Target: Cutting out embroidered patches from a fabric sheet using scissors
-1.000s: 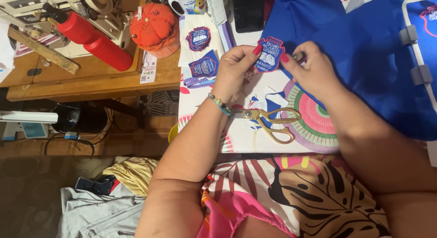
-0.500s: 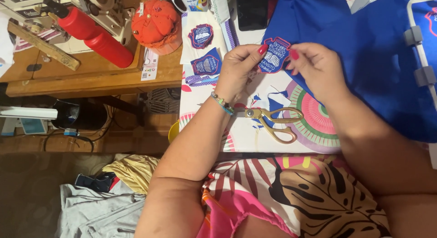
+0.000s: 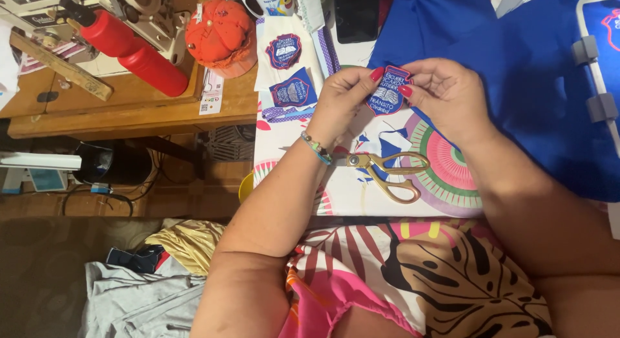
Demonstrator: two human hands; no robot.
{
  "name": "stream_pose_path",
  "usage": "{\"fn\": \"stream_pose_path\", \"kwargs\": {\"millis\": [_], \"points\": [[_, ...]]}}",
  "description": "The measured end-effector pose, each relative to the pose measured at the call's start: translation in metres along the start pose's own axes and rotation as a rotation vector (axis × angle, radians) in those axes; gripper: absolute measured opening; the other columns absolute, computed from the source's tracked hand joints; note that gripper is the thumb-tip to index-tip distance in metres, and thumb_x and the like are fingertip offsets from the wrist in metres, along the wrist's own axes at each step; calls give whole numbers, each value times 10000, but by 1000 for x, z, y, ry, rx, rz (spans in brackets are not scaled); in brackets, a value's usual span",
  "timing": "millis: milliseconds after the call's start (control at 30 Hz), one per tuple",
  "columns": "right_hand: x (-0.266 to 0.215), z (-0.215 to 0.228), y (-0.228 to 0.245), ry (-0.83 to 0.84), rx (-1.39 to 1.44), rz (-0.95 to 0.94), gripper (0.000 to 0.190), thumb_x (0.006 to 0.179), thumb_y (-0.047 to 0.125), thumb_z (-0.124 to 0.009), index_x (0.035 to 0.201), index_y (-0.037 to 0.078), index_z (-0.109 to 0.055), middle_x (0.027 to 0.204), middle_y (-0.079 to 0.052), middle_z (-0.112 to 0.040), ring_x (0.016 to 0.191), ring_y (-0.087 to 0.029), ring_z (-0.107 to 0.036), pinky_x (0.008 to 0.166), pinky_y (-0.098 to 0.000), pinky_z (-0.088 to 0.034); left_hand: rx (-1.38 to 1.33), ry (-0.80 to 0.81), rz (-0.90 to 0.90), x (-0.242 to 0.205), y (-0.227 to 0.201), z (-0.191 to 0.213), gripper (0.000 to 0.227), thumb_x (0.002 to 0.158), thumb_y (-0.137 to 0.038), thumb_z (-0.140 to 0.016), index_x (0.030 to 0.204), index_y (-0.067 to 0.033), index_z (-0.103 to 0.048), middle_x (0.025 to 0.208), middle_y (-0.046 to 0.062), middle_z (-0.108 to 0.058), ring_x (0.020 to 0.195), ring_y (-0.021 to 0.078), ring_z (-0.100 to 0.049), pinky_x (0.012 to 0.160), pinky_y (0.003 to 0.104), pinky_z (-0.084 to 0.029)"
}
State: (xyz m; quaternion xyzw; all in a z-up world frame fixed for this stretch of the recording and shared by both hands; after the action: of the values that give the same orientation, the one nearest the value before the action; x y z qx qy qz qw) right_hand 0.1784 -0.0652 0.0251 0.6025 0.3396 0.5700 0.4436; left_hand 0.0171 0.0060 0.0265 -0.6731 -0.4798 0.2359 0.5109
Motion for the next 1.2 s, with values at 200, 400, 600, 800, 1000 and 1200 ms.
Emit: {"fn": "stream_pose_path", "kwargs": {"millis": [200, 400, 600, 800, 1000, 1200], "points": [[1, 5, -8, -10, -21, -8, 384, 966, -29, -757, 1328, -30, -629, 988, -117, -723, 881, -86, -677, 821, -238, -575, -36, -4, 63, -1, -6, -1, 165, 946, -170, -742, 869, -25, -764, 622, 32, -665, 513, 15, -559, 484, 119, -414], [-1, 6, -10, -16, -33, -14, 376, 961, -30, -766, 1313, -26, -635, 993, -119, -726, 891, -84, -673, 831, -242, -575, -81, -6, 72, 2, 1, 3, 160, 949, -156, -738, 886, -9, -753, 657, 52, -692, 556, 53, -649, 516, 142, -490], [-4, 14, -15, -50, -122, 16, 151, 1023, -14, -748, 1160, -52, -699, 860, -127, -711, 768, -101, -660, 723, -245, -551, -118, 6, 65, 5, 5, 7, 178, 956, -151, -733, 904, 18, -750, 689, 99, -713, 597, 124, -717, 557, 199, -572], [-2, 12, -9, -64, -97, 7, 104, 1082, 25, -665, 1129, -57, -710, 733, -125, -673, 651, -127, -652, 647, -244, -556, -112, 8, 65, 6, 9, 7, 177, 955, -150, -733, 909, 20, -747, 698, 89, -714, 610, 124, -726, 573, 213, -594], [-1, 17, -24, -104, -31, -17, 161, 1113, 79, -611, 1102, -56, -698, 849, -143, -707, 681, -123, -656, 647, -246, -568, -106, 16, 61, 7, 13, 10, 198, 963, -168, -728, 906, 20, -742, 693, 102, -709, 606, 144, -731, 573, 230, -605], [-2, 19, -25, -127, -33, -29, 204, 1127, 146, -633, 1095, -46, -695, 848, -132, -696, 675, -109, -645, 633, -237, -565, -124, 13, 64, 6, 12, 9, 190, 956, -162, -733, 898, 19, -739, 683, 100, -709, 600, 142, -735, 564, 224, -603]]}}
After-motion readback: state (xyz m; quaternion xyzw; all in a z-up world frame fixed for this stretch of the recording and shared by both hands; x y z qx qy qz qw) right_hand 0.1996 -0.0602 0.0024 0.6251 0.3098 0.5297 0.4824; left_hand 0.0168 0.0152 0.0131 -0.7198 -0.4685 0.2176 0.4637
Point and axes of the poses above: each hand's wrist, its own x-axis towards the middle knuckle, its own z-axis out of the back of the hand, y = z × x, the point moved 3 cm from there along x, towards the middle knuckle
